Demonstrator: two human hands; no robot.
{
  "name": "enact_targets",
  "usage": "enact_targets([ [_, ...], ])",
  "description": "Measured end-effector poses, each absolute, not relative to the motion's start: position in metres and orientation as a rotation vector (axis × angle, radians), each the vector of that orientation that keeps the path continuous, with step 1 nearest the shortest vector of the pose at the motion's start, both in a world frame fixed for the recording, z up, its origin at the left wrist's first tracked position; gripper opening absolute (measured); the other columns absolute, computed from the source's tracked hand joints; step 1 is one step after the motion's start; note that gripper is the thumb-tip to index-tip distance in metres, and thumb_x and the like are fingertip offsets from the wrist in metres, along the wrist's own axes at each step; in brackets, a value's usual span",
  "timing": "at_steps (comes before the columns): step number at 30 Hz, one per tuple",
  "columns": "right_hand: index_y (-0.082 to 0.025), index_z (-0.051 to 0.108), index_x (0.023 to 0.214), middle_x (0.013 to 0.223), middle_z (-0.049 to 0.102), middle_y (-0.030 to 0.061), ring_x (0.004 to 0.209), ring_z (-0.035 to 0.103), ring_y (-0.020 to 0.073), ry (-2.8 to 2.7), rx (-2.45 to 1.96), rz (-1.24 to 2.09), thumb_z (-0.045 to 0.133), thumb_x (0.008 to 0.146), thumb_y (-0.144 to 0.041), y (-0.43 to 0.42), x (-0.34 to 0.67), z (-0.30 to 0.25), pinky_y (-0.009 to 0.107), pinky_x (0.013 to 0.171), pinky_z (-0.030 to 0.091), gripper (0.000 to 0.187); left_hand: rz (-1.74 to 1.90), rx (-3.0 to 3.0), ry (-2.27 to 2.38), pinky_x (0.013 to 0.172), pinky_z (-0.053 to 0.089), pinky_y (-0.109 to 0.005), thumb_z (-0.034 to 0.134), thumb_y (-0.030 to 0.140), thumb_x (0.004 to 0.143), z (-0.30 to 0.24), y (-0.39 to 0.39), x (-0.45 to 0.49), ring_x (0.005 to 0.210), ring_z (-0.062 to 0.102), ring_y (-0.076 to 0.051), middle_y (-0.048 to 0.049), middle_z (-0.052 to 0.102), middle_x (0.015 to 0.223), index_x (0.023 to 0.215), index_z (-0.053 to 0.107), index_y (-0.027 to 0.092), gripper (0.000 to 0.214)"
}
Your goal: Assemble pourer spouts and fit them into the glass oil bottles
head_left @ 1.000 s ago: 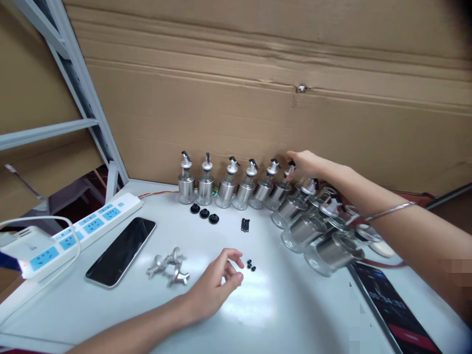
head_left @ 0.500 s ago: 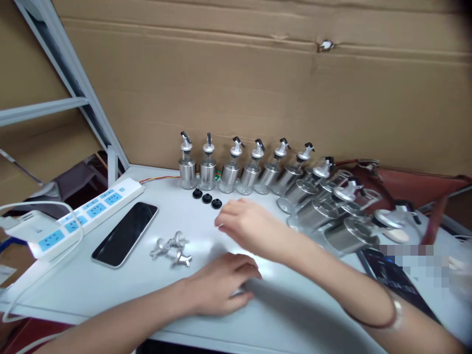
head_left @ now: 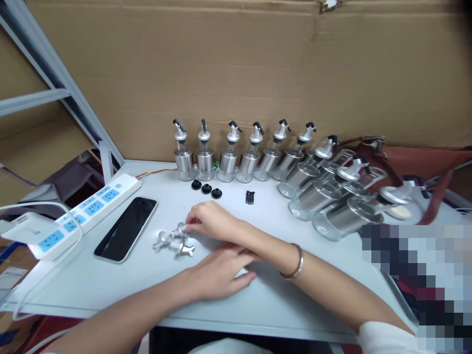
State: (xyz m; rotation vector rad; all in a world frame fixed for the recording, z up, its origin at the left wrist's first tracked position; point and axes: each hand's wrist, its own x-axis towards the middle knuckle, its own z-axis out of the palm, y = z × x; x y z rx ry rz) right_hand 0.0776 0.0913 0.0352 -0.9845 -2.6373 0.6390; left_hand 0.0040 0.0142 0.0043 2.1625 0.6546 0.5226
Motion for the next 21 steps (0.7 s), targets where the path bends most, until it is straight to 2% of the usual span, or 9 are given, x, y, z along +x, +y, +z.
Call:
enact_targets([
  [3,-0.017,0.074,0.078,0.079,0.072,0.0045,0.078,0.063,0.0174,-2.472,-1.054,0.636,0.073,0.083,-0.022,0.085,0.096,0.039,0.027,0.071,0.043,0.007,0.711,1.863,0.769,0.089,0.051,-0.038,0.054,0.018,0.087,0.002,0.015,0.004,0.095,0.064,-0.025,-0.0076,0.071,0.099,0.097,0.066,0.018,0.015],
  [5,-0.017,0.072,0.078,0.081,0.07,0.0046,0.079,0.061,0.0168,-2.315,-1.128,0.619,0.069,0.086,-0.022,0.078,0.118,0.042,0.027,0.072,0.044,0.009,0.803,1.752,0.856,0.082,0.051,-0.035,0.05,0.02,0.089,0.0,0.017,0.004,0.085,0.062,-0.021,-0.0057,0.067,0.086,0.086,0.06,0.017,0.011],
  [8,-0.019,0.066,0.07,0.073,0.065,0.0014,0.069,0.055,0.0154,-1.91,-1.148,0.626,0.068,0.085,-0.026,0.064,0.149,0.04,0.028,0.067,0.044,0.016,1.036,1.58,0.929,0.081,0.049,-0.032,0.046,0.025,0.093,-0.005,0.019,0.007,0.089,0.058,-0.018,-0.0037,0.057,0.094,0.092,0.045,0.021,0.005],
  [11,-0.019,0.064,0.07,0.068,0.062,0.0005,0.062,0.051,0.014,-1.823,-1.119,0.791,0.064,0.086,-0.033,0.049,0.167,0.031,0.027,0.06,0.042,0.021,1.334,1.352,0.86,0.084,0.048,-0.029,0.057,0.029,0.092,-0.01,0.021,0.01,0.095,0.057,-0.014,-0.0023,0.048,0.11,0.101,0.035,0.026,0.024],
  [13,-0.019,0.063,0.07,0.068,0.061,-0.0001,0.06,0.05,0.013,-1.875,-1.097,0.905,0.062,0.087,-0.032,0.041,0.17,0.026,0.026,0.057,0.041,0.021,1.397,1.337,0.792,0.086,0.048,-0.03,0.061,0.031,0.091,-0.011,0.022,0.01,0.096,0.057,-0.014,-0.0019,0.047,0.111,0.105,0.039,0.026,0.027],
  [16,-0.019,0.065,0.078,0.076,0.064,0.0014,0.065,0.055,0.0136,-1.994,-1.03,0.958,0.063,0.087,-0.032,0.038,0.179,0.029,0.027,0.06,0.044,0.015,1.36,1.409,0.777,0.087,0.047,-0.03,0.058,0.033,0.093,-0.009,0.023,0.008,0.098,0.056,-0.015,-0.0035,0.049,0.109,0.105,0.049,0.024,0.017],
  [18,-0.02,0.068,0.087,0.083,0.068,0.0035,0.07,0.059,0.0148,-2.106,-0.996,0.921,0.059,0.089,-0.029,0.044,0.192,0.034,0.028,0.063,0.046,0.013,1.305,1.459,0.821,0.087,0.046,-0.03,0.051,0.031,0.097,-0.006,0.023,0.006,0.101,0.056,-0.016,-0.0048,0.053,0.108,0.107,0.055,0.023,0.013],
  [21,-0.02,0.069,0.09,0.084,0.069,0.0054,0.073,0.062,0.0162,-2.167,-1.162,0.727,0.055,0.09,-0.021,0.058,0.218,0.038,0.028,0.062,0.047,0.015,1.196,1.515,0.884,0.086,0.045,-0.029,0.04,0.024,0.101,-0.003,0.022,0.004,0.098,0.057,-0.016,-0.0049,0.059,0.108,0.11,0.06,0.024,0.022],
])
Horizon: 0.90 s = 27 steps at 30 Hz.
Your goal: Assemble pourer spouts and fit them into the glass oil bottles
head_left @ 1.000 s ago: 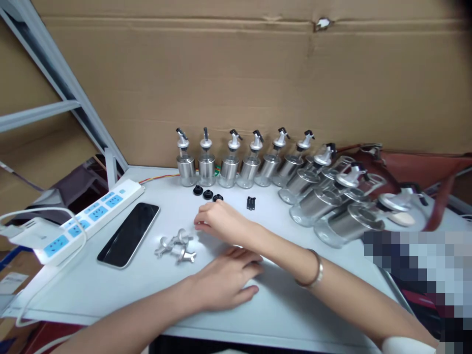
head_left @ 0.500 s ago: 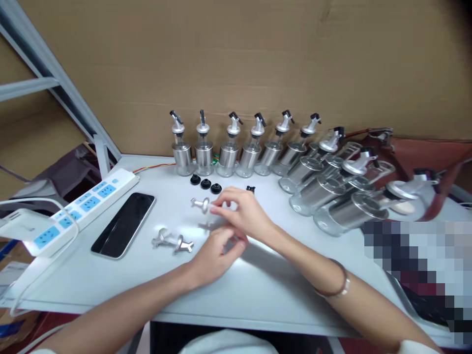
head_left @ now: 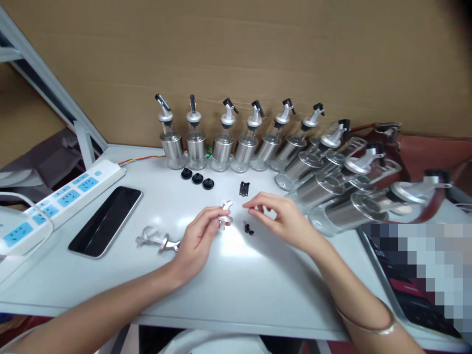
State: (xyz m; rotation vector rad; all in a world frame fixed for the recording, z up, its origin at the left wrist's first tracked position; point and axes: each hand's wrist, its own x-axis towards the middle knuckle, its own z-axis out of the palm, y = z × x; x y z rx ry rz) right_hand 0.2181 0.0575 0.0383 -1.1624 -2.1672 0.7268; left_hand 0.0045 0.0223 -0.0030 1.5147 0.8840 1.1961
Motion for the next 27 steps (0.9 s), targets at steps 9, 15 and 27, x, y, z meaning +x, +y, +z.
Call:
enact_targets([
  [9,-0.02,0.073,0.091,0.088,0.069,0.0057,0.078,0.066,0.0169,-2.296,-1.233,0.953,0.056,0.089,-0.018,0.064,0.236,0.022,0.029,0.071,0.051,0.018,1.089,1.554,0.837,0.086,0.047,-0.026,0.059,0.008,0.087,-0.006,0.018,0.008,0.096,0.059,-0.014,-0.0023,0.058,0.105,0.106,0.06,0.025,0.026],
  [15,-0.02,0.074,0.094,0.091,0.066,0.0063,0.08,0.066,0.017,-2.338,-1.156,0.969,0.055,0.09,-0.015,0.063,0.234,0.018,0.029,0.075,0.052,0.021,1.076,1.521,0.838,0.086,0.047,-0.027,0.061,0.009,0.086,-0.007,0.021,0.007,0.096,0.061,-0.013,-0.002,0.057,0.111,0.111,0.058,0.027,0.03],
  [27,-0.021,0.074,0.093,0.091,0.065,0.0062,0.08,0.065,0.0169,-2.36,-1.157,0.906,0.056,0.089,-0.015,0.063,0.234,0.017,0.029,0.073,0.051,0.019,1.068,1.443,0.815,0.086,0.049,-0.03,0.063,0.01,0.085,-0.006,0.018,0.009,0.095,0.062,-0.014,-0.0002,0.056,0.102,0.102,0.057,0.025,0.023],
])
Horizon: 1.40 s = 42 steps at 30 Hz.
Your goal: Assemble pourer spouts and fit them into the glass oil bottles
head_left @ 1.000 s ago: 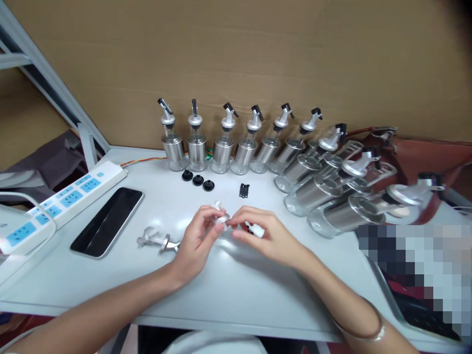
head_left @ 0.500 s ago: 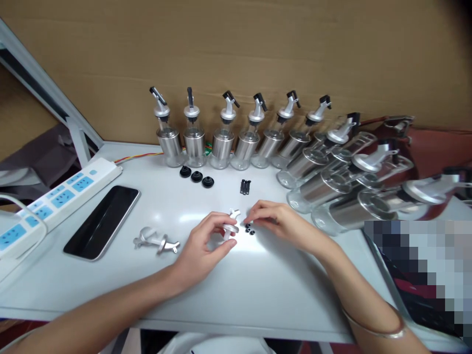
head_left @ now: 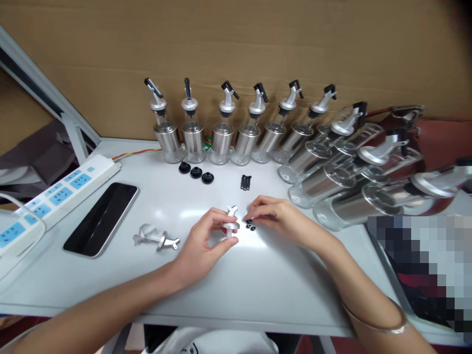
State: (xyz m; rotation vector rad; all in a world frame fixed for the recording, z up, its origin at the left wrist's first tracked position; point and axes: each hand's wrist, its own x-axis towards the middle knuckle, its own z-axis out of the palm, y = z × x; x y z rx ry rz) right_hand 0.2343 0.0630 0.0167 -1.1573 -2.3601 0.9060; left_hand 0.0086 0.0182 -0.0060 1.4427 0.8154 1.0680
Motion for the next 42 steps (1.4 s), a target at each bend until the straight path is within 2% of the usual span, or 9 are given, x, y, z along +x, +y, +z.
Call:
enact_targets([
  [4,-0.021,0.073,0.085,0.088,0.065,0.0058,0.075,0.064,0.0161,-2.345,-1.166,0.902,0.057,0.089,-0.019,0.062,0.235,0.018,0.029,0.07,0.051,0.017,1.057,1.434,0.821,0.085,0.048,-0.029,0.065,0.011,0.084,-0.005,0.018,0.01,0.089,0.061,-0.012,0.0004,0.054,0.098,0.098,0.056,0.022,0.02],
  [8,-0.019,0.069,0.085,0.09,0.067,0.0067,0.074,0.063,0.0152,-2.258,-1.187,0.88,0.055,0.09,-0.02,0.062,0.234,0.023,0.028,0.067,0.05,0.015,1.039,1.423,0.823,0.085,0.048,-0.03,0.066,0.011,0.082,-0.003,0.018,0.01,0.085,0.061,-0.012,0.0011,0.053,0.094,0.096,0.055,0.022,0.02],
  [17,-0.021,0.074,0.089,0.098,0.066,0.0072,0.091,0.064,0.0181,-2.388,-1.12,0.977,0.054,0.09,-0.011,0.058,0.231,0.027,0.033,0.082,0.049,0.022,1.026,1.435,0.844,0.086,0.046,-0.031,0.062,0.013,0.085,-0.005,0.018,0.009,0.088,0.06,-0.013,0.0002,0.052,0.1,0.099,0.054,0.023,0.019],
  [21,-0.018,0.068,0.086,0.093,0.063,0.0051,0.086,0.061,0.0183,-2.37,-1.235,0.981,0.062,0.081,-0.009,0.055,0.231,0.031,0.032,0.079,0.048,0.011,1.019,1.449,0.864,0.085,0.046,-0.033,0.063,0.014,0.085,-0.004,0.018,0.008,0.087,0.06,-0.014,-0.0008,0.053,0.1,0.1,0.055,0.022,0.018],
  [25,-0.018,0.063,0.086,0.092,0.059,0.0039,0.084,0.058,0.0188,-2.391,-1.312,0.923,0.069,0.071,-0.01,0.055,0.232,0.031,0.031,0.075,0.047,0.018,1.01,1.453,0.883,0.084,0.046,-0.033,0.063,0.015,0.084,-0.003,0.019,0.008,0.087,0.06,-0.014,-0.0017,0.054,0.099,0.1,0.056,0.021,0.018],
  [32,-0.018,0.063,0.076,0.083,0.064,0.0045,0.074,0.059,0.0167,-2.16,-1.214,0.878,0.062,0.077,-0.019,0.058,0.234,0.03,0.031,0.069,0.047,0.001,1.014,1.465,0.909,0.084,0.047,-0.032,0.067,0.017,0.083,-0.003,0.02,0.009,0.09,0.06,-0.017,-0.0035,0.059,0.101,0.1,0.06,0.021,0.019],
  [37,-0.018,0.062,0.084,0.079,0.067,0.0037,0.071,0.064,0.0159,-1.747,-1.161,0.954,0.062,0.081,-0.024,0.053,0.222,0.032,0.03,0.066,0.052,0.007,1.009,1.493,0.911,0.085,0.048,-0.033,0.066,0.017,0.084,-0.002,0.018,0.008,0.091,0.063,-0.017,-0.0057,0.067,0.108,0.103,0.061,0.021,0.021],
  [42,-0.02,0.07,0.095,0.087,0.067,0.0047,0.077,0.062,0.0146,-1.724,-1.092,0.833,0.056,0.087,-0.019,0.045,0.205,0.03,0.028,0.068,0.05,0.016,1.008,1.519,0.903,0.084,0.049,-0.033,0.066,0.017,0.084,-0.001,0.016,0.007,0.089,0.065,-0.017,-0.0051,0.068,0.112,0.105,0.059,0.023,0.023],
])
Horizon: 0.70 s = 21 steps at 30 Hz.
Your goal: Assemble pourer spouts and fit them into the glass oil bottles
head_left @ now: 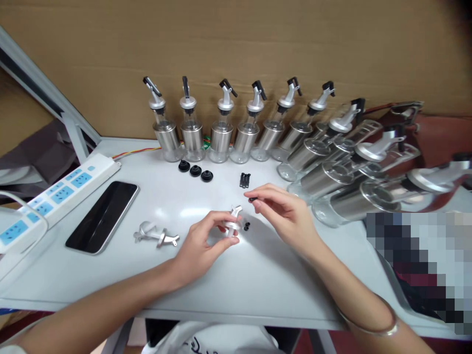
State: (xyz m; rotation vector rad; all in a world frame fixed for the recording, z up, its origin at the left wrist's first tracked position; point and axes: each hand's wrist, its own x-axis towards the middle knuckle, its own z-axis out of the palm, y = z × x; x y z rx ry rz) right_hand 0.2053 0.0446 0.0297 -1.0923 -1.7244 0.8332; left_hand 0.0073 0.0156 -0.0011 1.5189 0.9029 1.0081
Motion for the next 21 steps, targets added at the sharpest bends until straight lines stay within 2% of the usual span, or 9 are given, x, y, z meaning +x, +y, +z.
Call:
enact_targets([
  [3,-0.021,0.066,0.1,0.089,0.069,0.0038,0.076,0.065,0.0146,-1.628,-1.077,0.955,0.064,0.085,-0.023,0.04,0.2,0.025,0.027,0.069,0.053,0.015,1.019,1.486,0.942,0.08,0.05,-0.032,0.068,0.018,0.082,-0.002,0.014,0.008,0.089,0.064,-0.017,-0.0051,0.068,0.107,0.104,0.056,0.022,0.026],
  [6,-0.02,0.066,0.089,0.082,0.07,0.003,0.073,0.066,0.0154,-1.565,-1.072,0.977,0.069,0.083,-0.029,0.037,0.197,0.022,0.029,0.069,0.054,0.011,1.058,1.455,0.928,0.081,0.05,-0.031,0.07,0.016,0.08,-0.003,0.013,0.008,0.086,0.064,-0.016,-0.0038,0.067,0.102,0.104,0.048,0.023,0.033],
  [12,-0.021,0.071,0.085,0.08,0.073,0.0048,0.076,0.068,0.0194,-1.61,-1.051,0.901,0.071,0.083,-0.03,0.035,0.198,0.024,0.032,0.069,0.053,0.009,1.08,1.476,0.888,0.085,0.048,-0.035,0.069,0.017,0.082,-0.004,0.01,0.008,0.088,0.064,-0.017,-0.0049,0.066,0.109,0.107,0.038,0.025,0.04],
  [15,-0.022,0.072,0.088,0.077,0.074,0.0042,0.074,0.068,0.0185,-1.607,-1.027,0.957,0.069,0.085,-0.03,0.034,0.199,0.027,0.032,0.068,0.054,0.01,1.043,1.499,0.835,0.086,0.049,-0.034,0.067,0.016,0.084,-0.002,0.011,0.008,0.091,0.065,-0.017,-0.0058,0.066,0.114,0.118,0.037,0.027,0.047],
  [18,-0.021,0.073,0.091,0.077,0.073,0.0047,0.073,0.068,0.0182,-1.573,-1.026,1.06,0.066,0.087,-0.037,0.034,0.199,0.031,0.032,0.069,0.055,0.018,1.005,1.531,0.825,0.088,0.049,-0.035,0.066,0.016,0.084,0.001,0.012,0.007,0.089,0.066,-0.017,-0.0063,0.069,0.111,0.136,0.029,0.027,0.064],
  [21,-0.02,0.073,0.086,0.079,0.072,0.0045,0.071,0.068,0.0172,-1.492,-1.04,1.184,0.068,0.084,-0.042,0.035,0.199,0.033,0.03,0.068,0.056,0.023,0.964,1.605,0.839,0.089,0.05,-0.037,0.067,0.018,0.084,0.001,0.013,0.005,0.092,0.066,-0.019,-0.0081,0.07,0.112,0.14,0.033,0.025,0.066],
])
